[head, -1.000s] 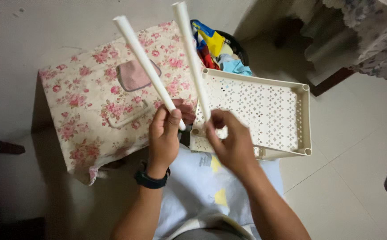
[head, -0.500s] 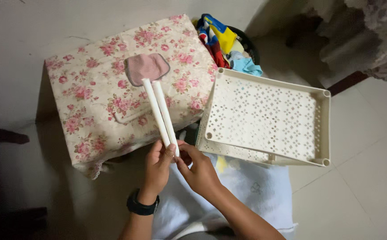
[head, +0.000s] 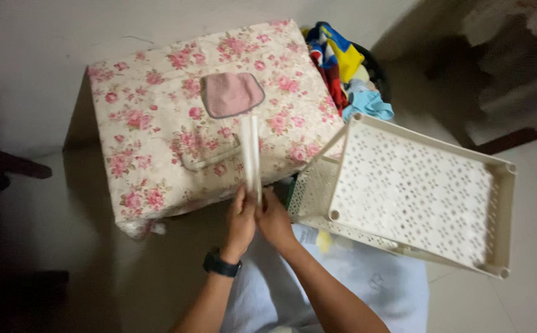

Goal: The person disassembles a white plastic tray by removing its legs, wipes the tray surface with a pink cloth, and then reattaches the legs to reassemble the tray. The tray is handled on the person's lap throughout the process.

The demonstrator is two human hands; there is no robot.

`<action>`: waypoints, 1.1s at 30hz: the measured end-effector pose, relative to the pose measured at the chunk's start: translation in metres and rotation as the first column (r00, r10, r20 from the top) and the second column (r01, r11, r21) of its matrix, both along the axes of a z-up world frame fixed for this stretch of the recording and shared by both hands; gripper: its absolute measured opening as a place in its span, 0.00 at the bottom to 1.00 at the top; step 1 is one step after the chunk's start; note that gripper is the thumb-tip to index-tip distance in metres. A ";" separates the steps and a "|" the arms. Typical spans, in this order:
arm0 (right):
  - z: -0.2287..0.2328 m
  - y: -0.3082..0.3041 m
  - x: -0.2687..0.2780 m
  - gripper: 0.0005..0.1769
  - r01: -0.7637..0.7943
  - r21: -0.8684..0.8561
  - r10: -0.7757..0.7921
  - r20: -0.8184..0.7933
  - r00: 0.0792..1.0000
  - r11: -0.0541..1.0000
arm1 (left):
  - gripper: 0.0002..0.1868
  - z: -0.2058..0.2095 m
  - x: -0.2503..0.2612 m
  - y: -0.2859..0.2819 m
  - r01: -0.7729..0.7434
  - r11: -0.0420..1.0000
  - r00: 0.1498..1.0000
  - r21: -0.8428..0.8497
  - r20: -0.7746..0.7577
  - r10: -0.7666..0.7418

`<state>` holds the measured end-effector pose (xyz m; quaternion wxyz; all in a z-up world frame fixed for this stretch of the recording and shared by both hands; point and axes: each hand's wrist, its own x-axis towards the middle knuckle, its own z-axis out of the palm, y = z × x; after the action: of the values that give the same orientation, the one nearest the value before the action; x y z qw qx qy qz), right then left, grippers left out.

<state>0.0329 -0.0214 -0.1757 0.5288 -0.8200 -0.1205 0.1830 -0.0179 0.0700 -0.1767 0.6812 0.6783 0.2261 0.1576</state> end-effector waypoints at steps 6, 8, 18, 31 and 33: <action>-0.048 0.025 0.050 0.18 0.081 0.129 -0.053 -0.212 0.976 0.988 | 0.28 -0.042 0.049 0.042 0.033 0.971 0.971 -0.237 -0.223 -0.088; -0.059 0.031 0.062 0.16 0.138 0.134 -0.095 -0.285 0.954 0.981 | 0.23 -0.051 0.062 0.066 -0.063 0.872 0.998 0.485 0.009 0.067; -0.094 0.059 0.100 0.22 0.357 0.197 -0.284 -0.320 0.904 0.913 | 0.22 -0.064 0.109 0.080 0.173 0.832 0.978 0.528 0.004 -0.207; -0.139 0.060 0.106 0.29 0.231 -0.065 -0.209 0.245 0.947 0.971 | 0.22 -0.080 0.107 0.064 0.163 0.681 0.986 0.714 -0.094 -0.137; -0.140 0.055 0.103 0.28 0.266 -0.077 -0.236 0.276 0.932 0.961 | 0.24 -0.081 0.108 0.061 0.181 0.656 0.983 0.733 -0.111 -0.147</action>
<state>0.1360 0.0340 -0.3155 0.4796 -0.8744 -0.0732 0.0096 0.0904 0.1310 -0.2579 0.3544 0.9165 0.0949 0.1595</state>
